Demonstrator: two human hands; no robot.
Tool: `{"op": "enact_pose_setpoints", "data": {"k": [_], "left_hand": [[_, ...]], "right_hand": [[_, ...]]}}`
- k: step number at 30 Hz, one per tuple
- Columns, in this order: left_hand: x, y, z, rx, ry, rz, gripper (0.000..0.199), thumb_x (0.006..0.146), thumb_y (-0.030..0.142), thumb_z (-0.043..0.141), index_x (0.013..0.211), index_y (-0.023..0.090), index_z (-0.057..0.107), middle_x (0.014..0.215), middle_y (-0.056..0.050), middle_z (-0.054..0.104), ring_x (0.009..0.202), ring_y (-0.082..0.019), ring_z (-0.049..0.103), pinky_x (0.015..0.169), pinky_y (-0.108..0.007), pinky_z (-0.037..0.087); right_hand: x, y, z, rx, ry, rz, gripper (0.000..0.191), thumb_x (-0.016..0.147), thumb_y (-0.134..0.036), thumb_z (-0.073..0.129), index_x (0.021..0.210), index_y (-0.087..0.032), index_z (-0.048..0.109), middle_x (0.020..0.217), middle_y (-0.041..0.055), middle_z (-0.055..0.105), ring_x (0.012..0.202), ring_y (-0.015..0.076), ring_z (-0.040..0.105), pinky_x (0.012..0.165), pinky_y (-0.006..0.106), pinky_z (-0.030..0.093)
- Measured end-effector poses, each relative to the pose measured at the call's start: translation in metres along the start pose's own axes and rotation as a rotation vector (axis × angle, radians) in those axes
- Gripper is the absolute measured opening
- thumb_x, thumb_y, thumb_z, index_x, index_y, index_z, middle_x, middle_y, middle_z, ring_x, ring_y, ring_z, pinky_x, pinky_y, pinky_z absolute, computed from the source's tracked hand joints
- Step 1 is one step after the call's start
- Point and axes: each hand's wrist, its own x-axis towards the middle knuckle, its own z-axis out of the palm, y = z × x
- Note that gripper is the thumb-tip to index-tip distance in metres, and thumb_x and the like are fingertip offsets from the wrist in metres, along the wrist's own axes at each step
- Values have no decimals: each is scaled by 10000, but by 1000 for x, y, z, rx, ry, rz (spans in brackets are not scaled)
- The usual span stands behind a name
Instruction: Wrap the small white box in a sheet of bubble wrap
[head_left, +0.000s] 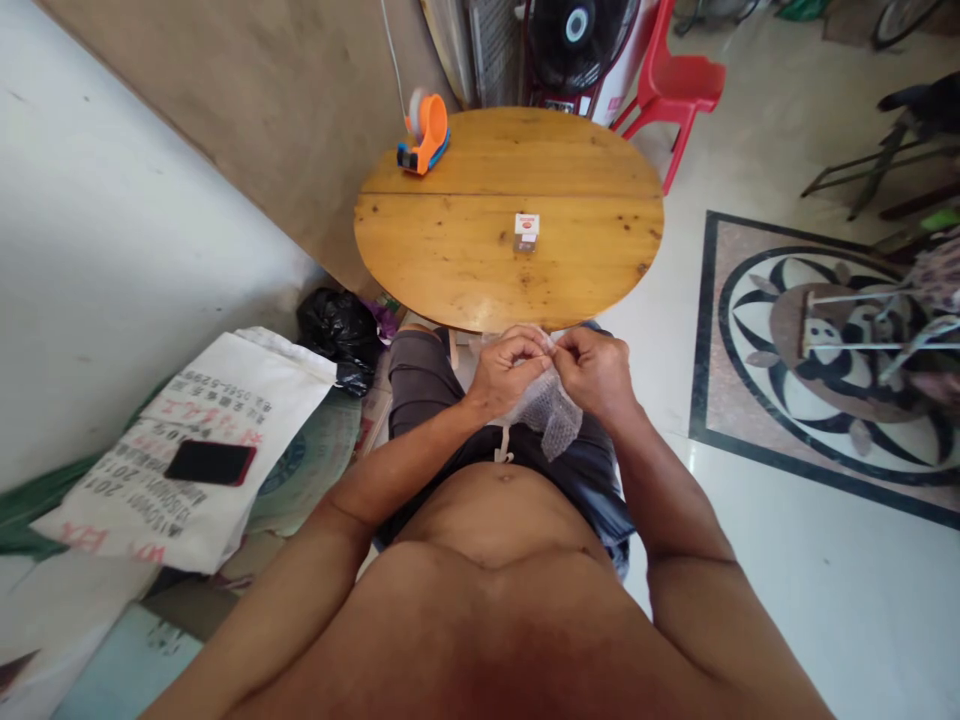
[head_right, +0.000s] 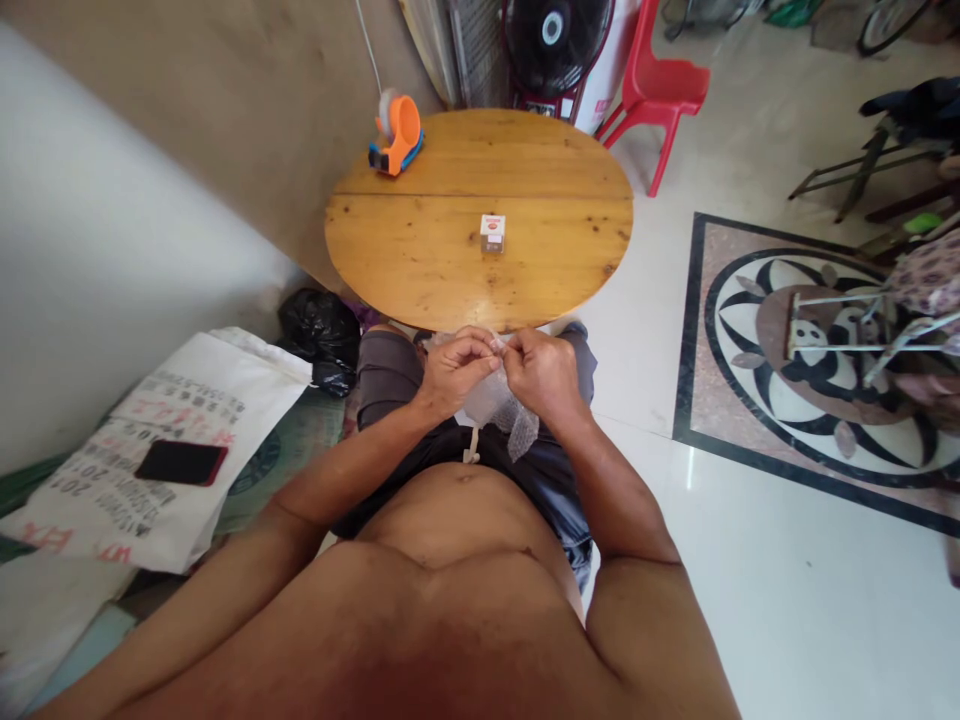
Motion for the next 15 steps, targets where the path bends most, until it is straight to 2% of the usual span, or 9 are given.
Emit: {"op": "enact_pose_setpoints", "data": {"k": [3, 6, 10, 15], "left_hand": [[-2, -3, 1, -11, 44, -29, 224, 747, 367, 840, 651, 206, 718, 841, -25, 681, 887, -154, 620, 899, -320, 494], [-3, -5, 1, -52, 73, -134, 261, 734, 398, 838, 663, 194, 692, 797, -8, 680, 784, -128, 602, 771, -276, 492], [-2, -7, 0, -118, 88, -264, 313, 735, 426, 842, 685, 173, 663, 607, 34, 600, 553, -73, 489, 557, -221, 383], [-4, -8, 0, -248, 45, -378, 334, 716, 427, 861, 692, 169, 651, 519, 52, 547, 449, -51, 413, 450, -205, 272]], "right_hand": [[2, -1, 3, -80, -17, 15, 201, 869, -303, 582, 781, -189, 722, 752, 77, 742, 693, 213, 658, 685, 318, 445], [5, -2, 4, -149, -66, 39, 211, 878, -288, 568, 815, -174, 733, 788, 97, 751, 733, 233, 674, 701, 323, 440], [8, -1, 7, -252, -85, 45, 233, 896, -282, 547, 866, -160, 743, 839, 119, 767, 768, 245, 681, 691, 321, 426], [10, 0, 10, -334, -96, 2, 241, 905, -279, 532, 870, -160, 738, 839, 127, 767, 774, 248, 678, 658, 319, 406]]}}
